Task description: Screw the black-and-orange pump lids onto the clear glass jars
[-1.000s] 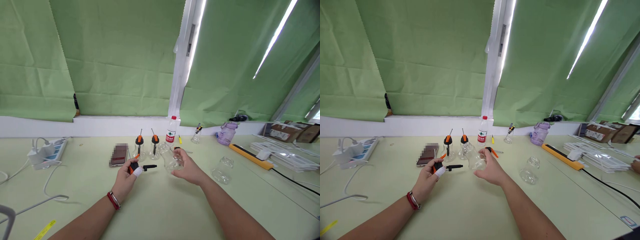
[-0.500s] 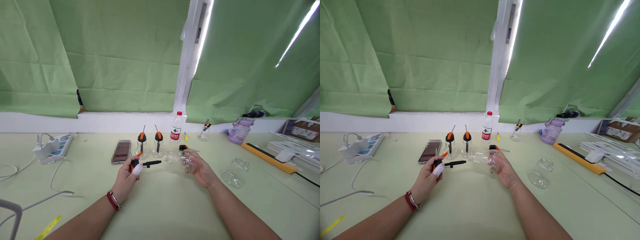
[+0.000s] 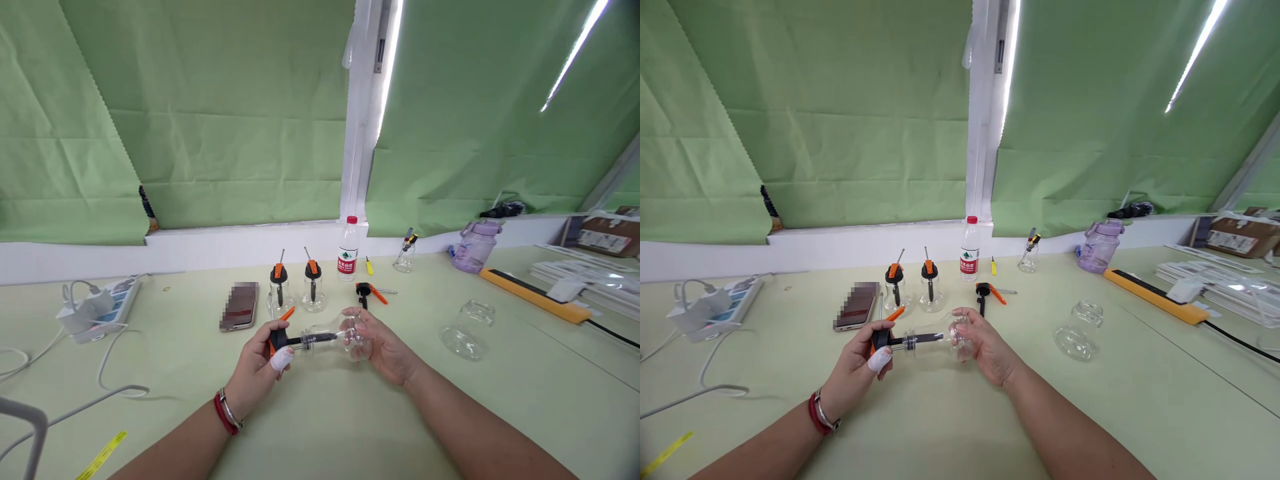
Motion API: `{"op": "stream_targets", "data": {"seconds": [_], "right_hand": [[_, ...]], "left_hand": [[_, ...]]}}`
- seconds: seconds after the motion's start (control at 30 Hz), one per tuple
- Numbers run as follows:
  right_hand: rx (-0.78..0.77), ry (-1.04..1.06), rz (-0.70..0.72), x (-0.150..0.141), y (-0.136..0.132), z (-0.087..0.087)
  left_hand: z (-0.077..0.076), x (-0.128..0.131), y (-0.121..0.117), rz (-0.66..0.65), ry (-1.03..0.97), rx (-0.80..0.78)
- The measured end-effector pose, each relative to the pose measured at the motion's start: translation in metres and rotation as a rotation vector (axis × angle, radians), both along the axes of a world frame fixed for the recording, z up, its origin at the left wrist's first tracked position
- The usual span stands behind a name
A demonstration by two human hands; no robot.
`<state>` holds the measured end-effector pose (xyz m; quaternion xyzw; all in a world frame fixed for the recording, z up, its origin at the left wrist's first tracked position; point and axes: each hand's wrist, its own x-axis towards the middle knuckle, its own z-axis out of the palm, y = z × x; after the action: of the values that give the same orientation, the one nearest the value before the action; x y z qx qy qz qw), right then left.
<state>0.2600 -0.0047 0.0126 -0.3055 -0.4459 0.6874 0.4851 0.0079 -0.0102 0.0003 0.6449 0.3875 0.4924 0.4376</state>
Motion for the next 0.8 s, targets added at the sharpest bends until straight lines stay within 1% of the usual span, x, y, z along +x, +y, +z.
{"op": "stream_targets", "data": {"seconds": [0.1,0.27,0.63,0.8], "right_hand": [[0.015,0.014,0.035,-0.0063,-0.0058,0.0005],[0.042,0.022,0.066,-0.0099,-0.0088,0.0000],[0.193,-0.034,0.098,-0.0103,-0.0078,0.0017],[0.225,-0.063,0.109,-0.0085,-0.0070,-0.0004]], "left_hand": [[0.0004,0.0026,-0.0032,-0.034,-0.015,0.008],[0.0053,0.0052,-0.0087,-0.080,-0.027,-0.004],[0.0022,0.0043,-0.0084,-0.095,-0.018,0.014],[0.0032,0.0037,-0.0083,-0.107,0.007,0.045]]}}
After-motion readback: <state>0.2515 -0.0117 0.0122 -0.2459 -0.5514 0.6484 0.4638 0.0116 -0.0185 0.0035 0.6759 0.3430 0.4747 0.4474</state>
